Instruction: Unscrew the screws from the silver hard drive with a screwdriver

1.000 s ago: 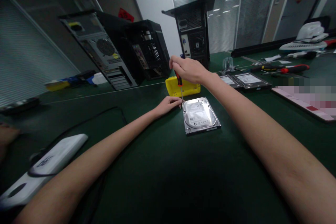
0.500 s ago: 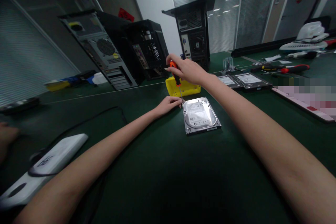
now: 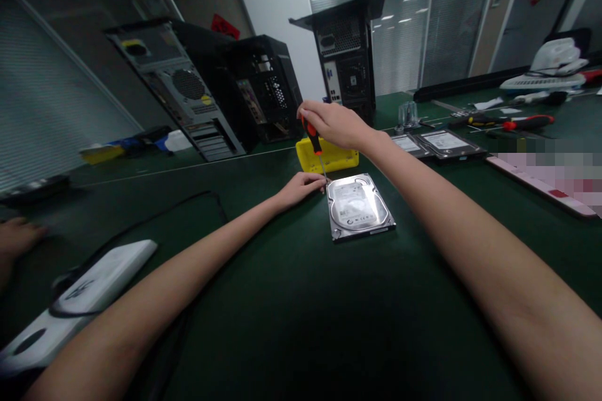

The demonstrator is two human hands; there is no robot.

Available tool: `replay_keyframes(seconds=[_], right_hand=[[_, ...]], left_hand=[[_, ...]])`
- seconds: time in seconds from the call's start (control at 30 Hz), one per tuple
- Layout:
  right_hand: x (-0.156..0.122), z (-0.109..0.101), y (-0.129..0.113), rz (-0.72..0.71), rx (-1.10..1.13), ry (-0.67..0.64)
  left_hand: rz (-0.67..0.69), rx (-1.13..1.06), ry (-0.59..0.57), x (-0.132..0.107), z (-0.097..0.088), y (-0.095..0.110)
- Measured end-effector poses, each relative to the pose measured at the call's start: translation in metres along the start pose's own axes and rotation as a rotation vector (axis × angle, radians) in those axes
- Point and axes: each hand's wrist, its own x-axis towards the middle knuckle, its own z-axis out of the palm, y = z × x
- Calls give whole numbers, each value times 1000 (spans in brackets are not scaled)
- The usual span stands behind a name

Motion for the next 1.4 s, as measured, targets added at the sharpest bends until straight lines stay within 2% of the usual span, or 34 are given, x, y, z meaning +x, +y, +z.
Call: replay_keyframes(seconds=[0.2,0.77,1.03,1.4], right_hand=[[3,2,1,-86,-40,66],[3,5,0,-5,30,67],[0,5,1,-24,-107,106],[2,7,6,-3,123,36]], left_hand=[[1,-6,3,0,1,-2],[-5,18,-4,-1,0,3],[-5,-6,-7,-1,0,1],[-7,-7,-7,0,0,-1]])
